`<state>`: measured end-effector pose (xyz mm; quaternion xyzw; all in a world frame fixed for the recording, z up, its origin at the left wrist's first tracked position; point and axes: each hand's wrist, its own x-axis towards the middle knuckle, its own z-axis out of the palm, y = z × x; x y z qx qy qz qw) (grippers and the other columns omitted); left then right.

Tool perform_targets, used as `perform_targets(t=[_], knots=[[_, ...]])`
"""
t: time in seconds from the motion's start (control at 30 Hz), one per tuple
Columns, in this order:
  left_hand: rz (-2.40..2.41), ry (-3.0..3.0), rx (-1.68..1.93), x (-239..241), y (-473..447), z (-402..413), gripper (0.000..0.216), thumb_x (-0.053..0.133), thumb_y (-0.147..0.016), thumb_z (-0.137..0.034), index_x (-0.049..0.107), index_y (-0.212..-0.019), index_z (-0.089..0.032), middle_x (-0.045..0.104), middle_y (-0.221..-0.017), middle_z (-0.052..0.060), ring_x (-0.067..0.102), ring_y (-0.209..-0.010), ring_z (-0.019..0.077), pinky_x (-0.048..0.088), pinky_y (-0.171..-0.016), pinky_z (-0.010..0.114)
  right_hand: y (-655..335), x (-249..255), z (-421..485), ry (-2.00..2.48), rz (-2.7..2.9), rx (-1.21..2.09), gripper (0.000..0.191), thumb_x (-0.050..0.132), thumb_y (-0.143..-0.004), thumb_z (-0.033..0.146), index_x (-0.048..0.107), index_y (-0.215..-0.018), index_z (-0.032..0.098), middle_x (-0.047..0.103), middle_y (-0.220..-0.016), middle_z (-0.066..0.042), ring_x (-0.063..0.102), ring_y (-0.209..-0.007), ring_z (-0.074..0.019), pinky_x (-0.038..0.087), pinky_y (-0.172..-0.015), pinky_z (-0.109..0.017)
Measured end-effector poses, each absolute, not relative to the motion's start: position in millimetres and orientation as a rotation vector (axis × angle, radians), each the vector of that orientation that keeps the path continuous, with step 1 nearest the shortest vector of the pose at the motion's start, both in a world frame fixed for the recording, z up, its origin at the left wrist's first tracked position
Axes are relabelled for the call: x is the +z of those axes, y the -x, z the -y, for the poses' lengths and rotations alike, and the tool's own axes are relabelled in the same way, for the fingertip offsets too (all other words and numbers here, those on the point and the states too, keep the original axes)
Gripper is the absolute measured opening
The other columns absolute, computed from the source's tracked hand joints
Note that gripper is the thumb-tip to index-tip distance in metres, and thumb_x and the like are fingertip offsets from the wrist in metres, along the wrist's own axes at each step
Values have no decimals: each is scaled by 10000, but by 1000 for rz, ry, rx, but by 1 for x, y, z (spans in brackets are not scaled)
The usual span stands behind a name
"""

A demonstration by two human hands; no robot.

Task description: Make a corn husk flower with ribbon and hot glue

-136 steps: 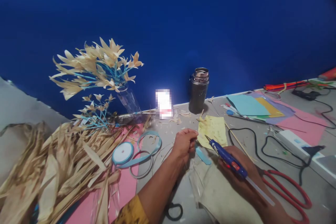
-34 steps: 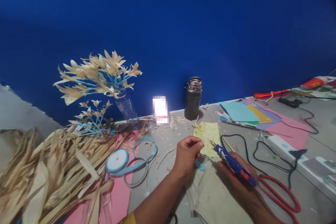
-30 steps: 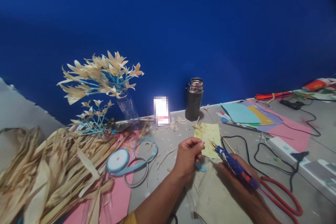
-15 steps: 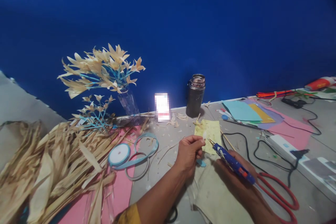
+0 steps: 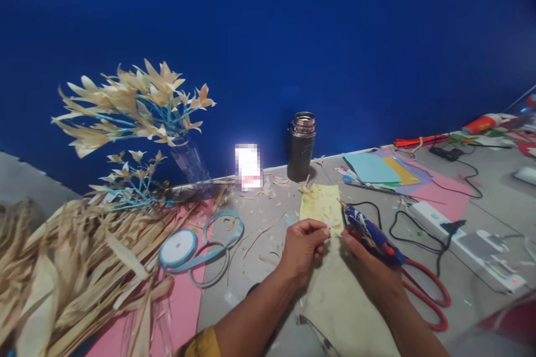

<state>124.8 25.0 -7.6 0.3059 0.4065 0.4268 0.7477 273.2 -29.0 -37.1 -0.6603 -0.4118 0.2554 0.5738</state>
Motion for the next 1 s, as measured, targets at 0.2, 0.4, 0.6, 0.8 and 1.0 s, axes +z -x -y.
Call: perform_targets(t=[0.2, 0.4, 0.6, 0.8, 1.0], knots=[[-906, -689, 840, -14, -136, -13, 333, 912, -523, -326, 675, -674, -149, 523, -488, -48, 412, -420, 59, 249, -411, 199, -269, -42, 26, 1484, 842, 674, 346, 787, -741, 522, 733, -906, 222, 772, -923, -83, 734, -895, -297, 602, -797, -412], [-896, -748, 810, -15, -136, -11, 305, 881, -562, -340, 671, -689, -159, 538, -510, -44, 436, -419, 71, 273, -416, 209, -271, -42, 30, 1489, 843, 726, 323, 830, -720, 485, 737, -896, 231, 781, -904, -69, 735, -864, -283, 607, -805, -398], [-855, -854, 857, -1, -126, -21, 199, 779, -628, -313, 699, -720, -156, 564, -545, -19, 474, -448, 81, 304, -441, 215, -273, -42, 31, 1490, 875, 760, 327, 846, -727, 492, 754, -870, 212, 769, -841, -44, 721, -794, -240, 582, -750, -341], [-820, -963, 765, 1, -120, -27, 179, 787, -612, -270, 649, -652, -165, 543, -507, -25, 452, -429, 76, 283, -444, 218, -273, -47, 31, 1432, 907, 834, 324, 858, -726, 462, 744, -857, 188, 753, -800, -46, 686, -728, -213, 562, -696, -338], [-799, -841, 720, -1, -113, -34, 202, 772, -593, -231, 611, -699, -170, 687, -637, 39, 492, -425, 74, 289, -417, 202, -275, -45, 31, 1505, 953, 775, 332, 813, -740, 494, 737, -862, 195, 746, -795, -44, 667, -716, -205, 546, -681, -326]])
